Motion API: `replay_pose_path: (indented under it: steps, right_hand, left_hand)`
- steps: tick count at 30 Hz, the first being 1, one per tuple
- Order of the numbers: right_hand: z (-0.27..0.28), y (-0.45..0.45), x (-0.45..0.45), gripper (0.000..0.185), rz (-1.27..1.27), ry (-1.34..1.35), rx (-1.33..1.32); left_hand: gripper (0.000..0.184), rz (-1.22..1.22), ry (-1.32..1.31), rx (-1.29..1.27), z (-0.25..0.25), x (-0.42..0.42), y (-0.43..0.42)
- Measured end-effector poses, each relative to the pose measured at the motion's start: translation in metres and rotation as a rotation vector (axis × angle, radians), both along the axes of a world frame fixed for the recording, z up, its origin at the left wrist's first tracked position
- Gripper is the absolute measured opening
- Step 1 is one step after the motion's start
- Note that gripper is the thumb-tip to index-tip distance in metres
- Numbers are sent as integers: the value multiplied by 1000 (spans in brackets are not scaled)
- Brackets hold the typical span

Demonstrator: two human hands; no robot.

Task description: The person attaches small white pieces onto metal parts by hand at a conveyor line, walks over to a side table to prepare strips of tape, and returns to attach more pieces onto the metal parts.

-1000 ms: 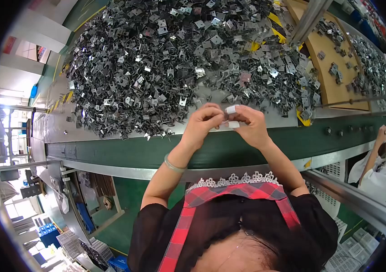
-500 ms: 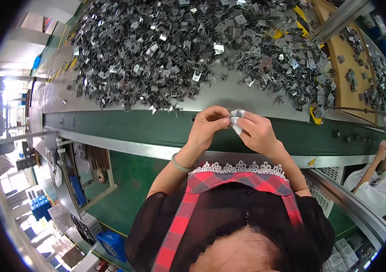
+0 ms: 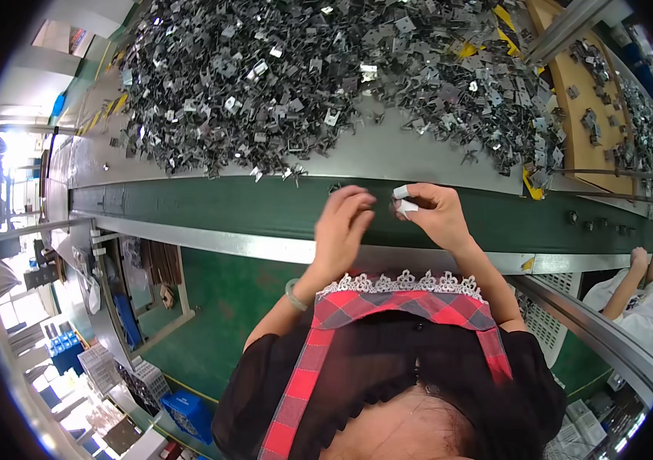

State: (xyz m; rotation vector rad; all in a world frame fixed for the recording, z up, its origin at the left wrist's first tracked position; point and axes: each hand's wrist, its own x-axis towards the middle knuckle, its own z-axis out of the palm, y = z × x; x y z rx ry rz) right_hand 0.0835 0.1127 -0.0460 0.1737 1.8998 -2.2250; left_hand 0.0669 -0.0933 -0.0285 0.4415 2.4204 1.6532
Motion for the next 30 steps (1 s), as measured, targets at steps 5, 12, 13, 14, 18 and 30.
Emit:
replay_pose_path:
  steps: [5, 12, 13, 14, 18, 30]
  right_hand:
    - [-5, 8, -41, 25, -73, 19, 10]
    - [-17, 37, -102, 30, -301, 302, 814]
    - [-19, 39, -103, 30, -309, 304, 813]
    - [-23, 41, -104, 30, -331, 322, 824]
    - [-21, 41, -100, 29, -372, 318, 820]
    - [-15, 68, -91, 27, -487, 180, 803]
  left_hand:
    - [23, -20, 373, -746, -27, -25, -21]
    - [23, -156, 386, -567, 20, -86, 6]
    - [27, -172, 438, -589, 35, -104, 16]
    - [30, -186, 491, -610, 49, -127, 26]
    - [32, -106, 816, -557, 44, -256, 72]
    - [43, -306, 735, -983, 8, -338, 139]
